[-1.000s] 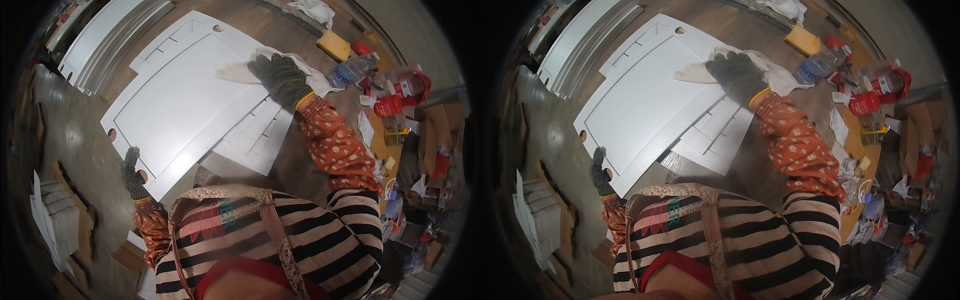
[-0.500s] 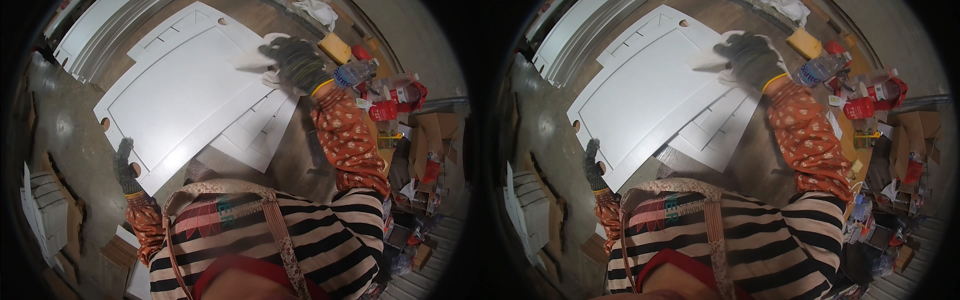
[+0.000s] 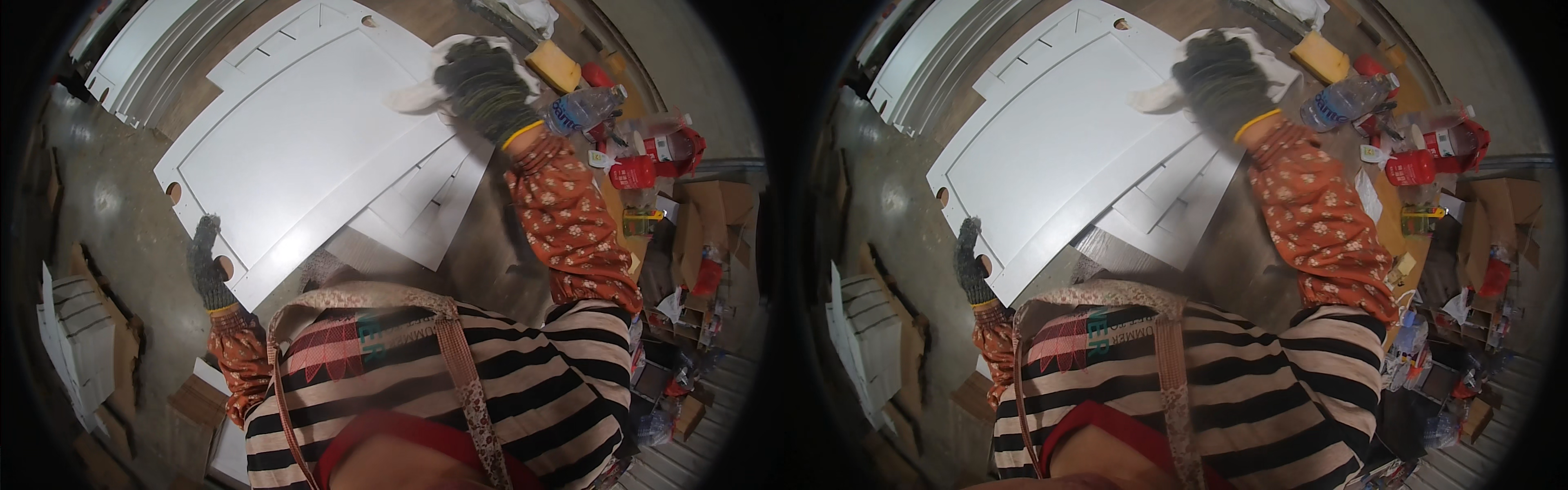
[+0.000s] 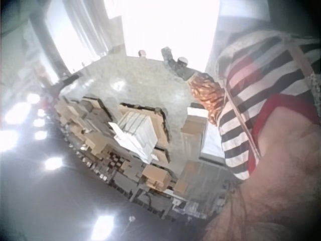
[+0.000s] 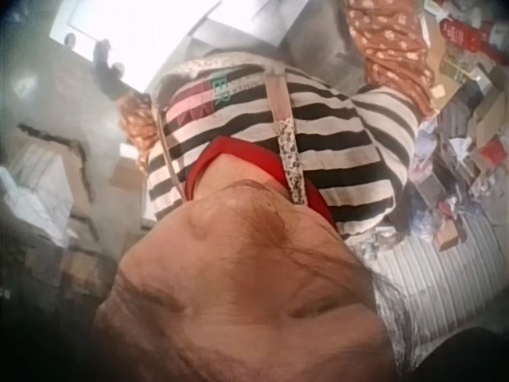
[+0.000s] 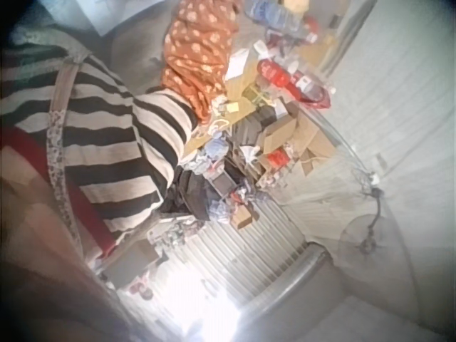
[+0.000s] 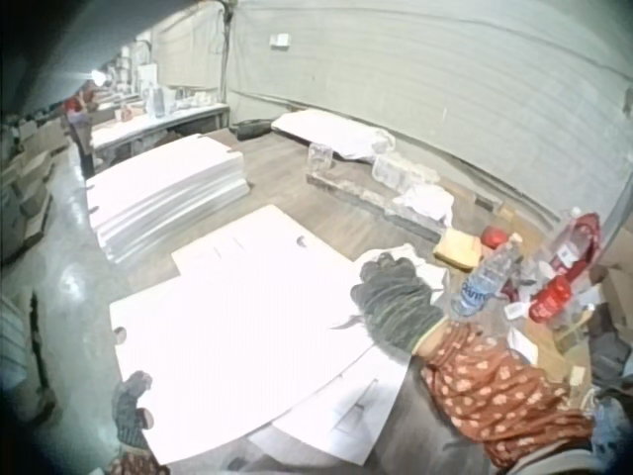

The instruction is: The person applies a white substance to wooden panels using a small handheld applicator and a block, wipes the surfaces with a cloth, and then moves the panels.

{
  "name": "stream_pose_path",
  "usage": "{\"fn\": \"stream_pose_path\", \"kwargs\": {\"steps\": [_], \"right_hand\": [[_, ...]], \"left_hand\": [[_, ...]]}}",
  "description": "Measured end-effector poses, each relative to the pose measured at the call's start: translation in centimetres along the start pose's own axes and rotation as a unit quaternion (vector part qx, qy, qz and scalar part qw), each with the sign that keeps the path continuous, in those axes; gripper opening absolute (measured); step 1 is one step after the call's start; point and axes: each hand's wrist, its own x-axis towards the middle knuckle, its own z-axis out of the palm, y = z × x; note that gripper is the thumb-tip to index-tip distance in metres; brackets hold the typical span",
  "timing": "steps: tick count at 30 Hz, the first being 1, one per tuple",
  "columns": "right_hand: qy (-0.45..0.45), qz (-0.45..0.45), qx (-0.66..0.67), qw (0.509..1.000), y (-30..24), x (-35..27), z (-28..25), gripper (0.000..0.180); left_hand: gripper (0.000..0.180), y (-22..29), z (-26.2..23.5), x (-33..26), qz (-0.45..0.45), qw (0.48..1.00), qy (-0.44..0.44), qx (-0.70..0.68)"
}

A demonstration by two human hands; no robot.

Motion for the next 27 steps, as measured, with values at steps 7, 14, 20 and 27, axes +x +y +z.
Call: {"fn": "stream_pose_path", "kwargs": {"steps": [7, 14, 20, 27], "right_hand": [[0.089, -0.122, 0.049, 0.987, -2.4, -2.2, 2.7, 0.016], [-0.008, -0.034, -0.041, 0.999, -5.8, -3.0, -0.3, 0.023], [-0.048, -0.220, 0.216, 0.950, -14.3, -3.1, 0.3, 0.030], [0.144, -0.296, 0.185, 0.926, -21.1, -9.2, -7.8, 0.042]], "left_hand": [[0.036, 0.5, 0.3, 0.3, 0.042, 0.999, 0.009, 0.002], [0.036, 0.1, 1.9, 0.4, -0.154, 0.938, 0.096, -0.294], [0.028, 0.0, 1.5, 0.6, -0.084, 0.945, 0.071, -0.308], [0.032, 5.5, 1.0, 2.3, -0.052, 0.988, 0.126, -0.075]]}}
